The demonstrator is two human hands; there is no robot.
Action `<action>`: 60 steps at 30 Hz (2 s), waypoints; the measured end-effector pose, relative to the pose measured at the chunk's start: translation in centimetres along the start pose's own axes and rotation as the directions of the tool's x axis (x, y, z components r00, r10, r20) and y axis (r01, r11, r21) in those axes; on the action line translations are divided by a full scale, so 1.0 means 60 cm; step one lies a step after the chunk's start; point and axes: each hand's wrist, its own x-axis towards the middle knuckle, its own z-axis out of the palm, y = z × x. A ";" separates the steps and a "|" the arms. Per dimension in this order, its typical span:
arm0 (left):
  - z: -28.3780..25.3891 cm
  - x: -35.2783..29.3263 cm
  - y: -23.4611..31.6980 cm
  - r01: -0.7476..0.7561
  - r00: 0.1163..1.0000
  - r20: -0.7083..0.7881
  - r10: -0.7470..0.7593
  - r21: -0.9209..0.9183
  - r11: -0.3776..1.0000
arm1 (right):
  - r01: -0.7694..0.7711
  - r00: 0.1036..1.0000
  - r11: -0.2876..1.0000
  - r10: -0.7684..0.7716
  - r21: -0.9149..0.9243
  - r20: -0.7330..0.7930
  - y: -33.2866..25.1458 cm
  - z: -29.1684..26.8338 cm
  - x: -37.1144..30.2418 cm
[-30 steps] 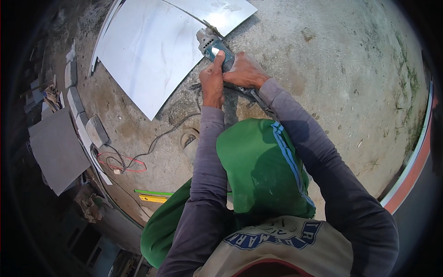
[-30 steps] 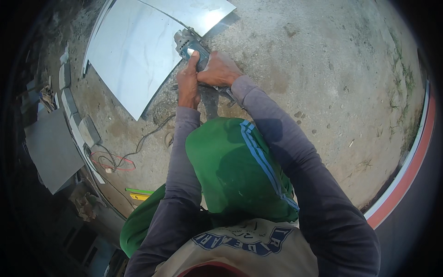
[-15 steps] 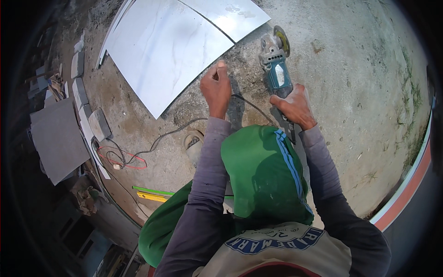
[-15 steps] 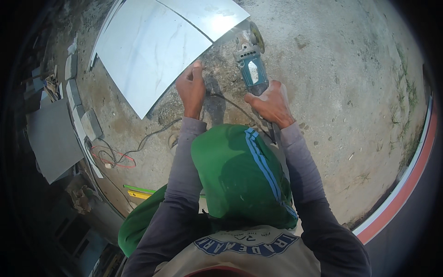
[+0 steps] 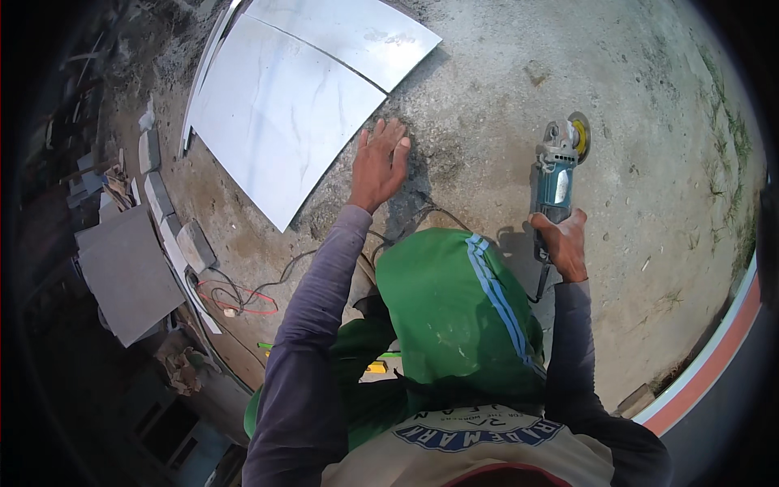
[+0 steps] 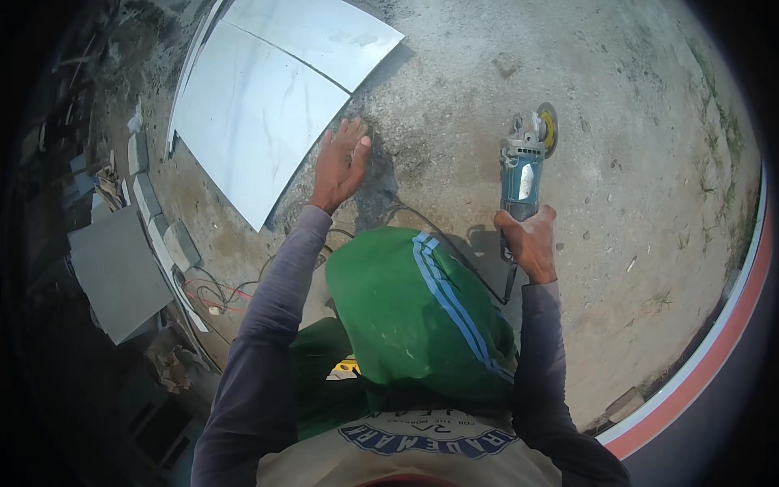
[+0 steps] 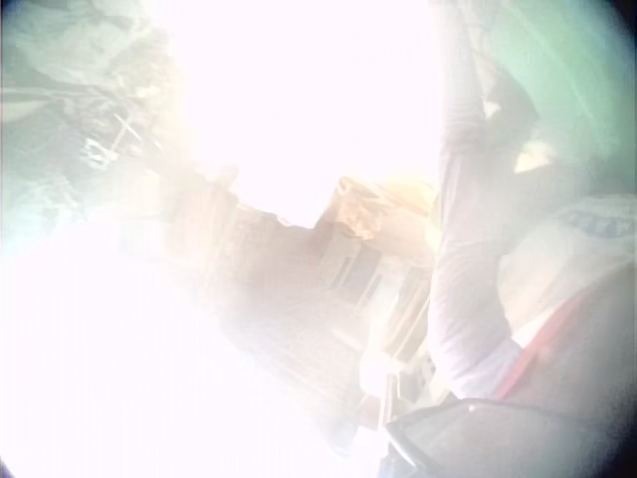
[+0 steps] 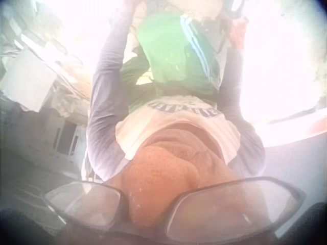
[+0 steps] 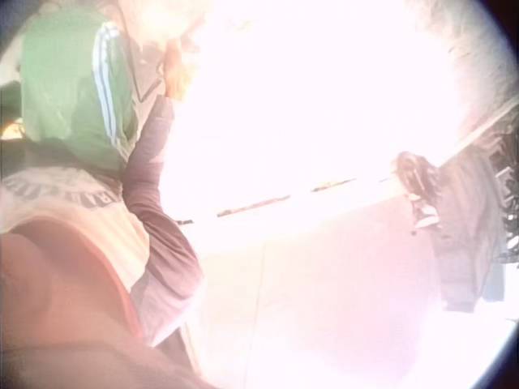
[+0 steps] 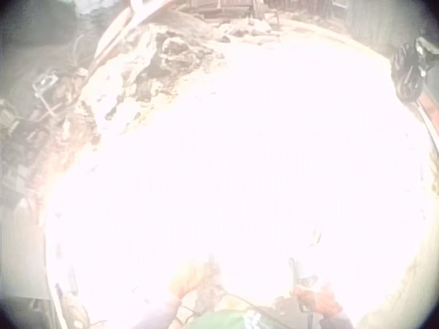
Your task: The person cuts a white tile using an angle grinder, carries the tile into a room to place it on the floor, and then uses a spirit level to measure and prepare another tile section.
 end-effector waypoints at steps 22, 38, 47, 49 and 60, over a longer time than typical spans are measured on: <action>0.031 -0.039 0.177 0.317 0.833 0.486 -0.264 -0.811 -0.492 | 0.166 0.873 0.985 -0.166 0.041 0.458 -0.078 0.187 0.038; -0.069 -0.059 0.142 0.455 0.863 0.373 -0.340 -0.866 0.207 | 0.274 0.878 0.962 -0.257 0.017 0.405 -0.151 0.266 0.010; -0.262 -0.159 0.039 0.397 0.730 0.304 -0.612 -0.918 0.016 | 0.882 0.360 0.471 -0.671 -0.002 0.648 -0.340 0.395 -0.095; -0.298 -0.207 0.027 0.358 0.705 0.238 -0.669 -0.932 0.046 | 0.904 0.226 0.421 -0.619 0.076 0.752 -0.376 0.421 -0.137; -0.219 -0.356 -0.065 -0.065 0.657 0.232 -0.717 -0.930 -0.360 | 0.943 0.199 0.307 -0.210 -0.129 0.957 -0.373 0.552 -0.240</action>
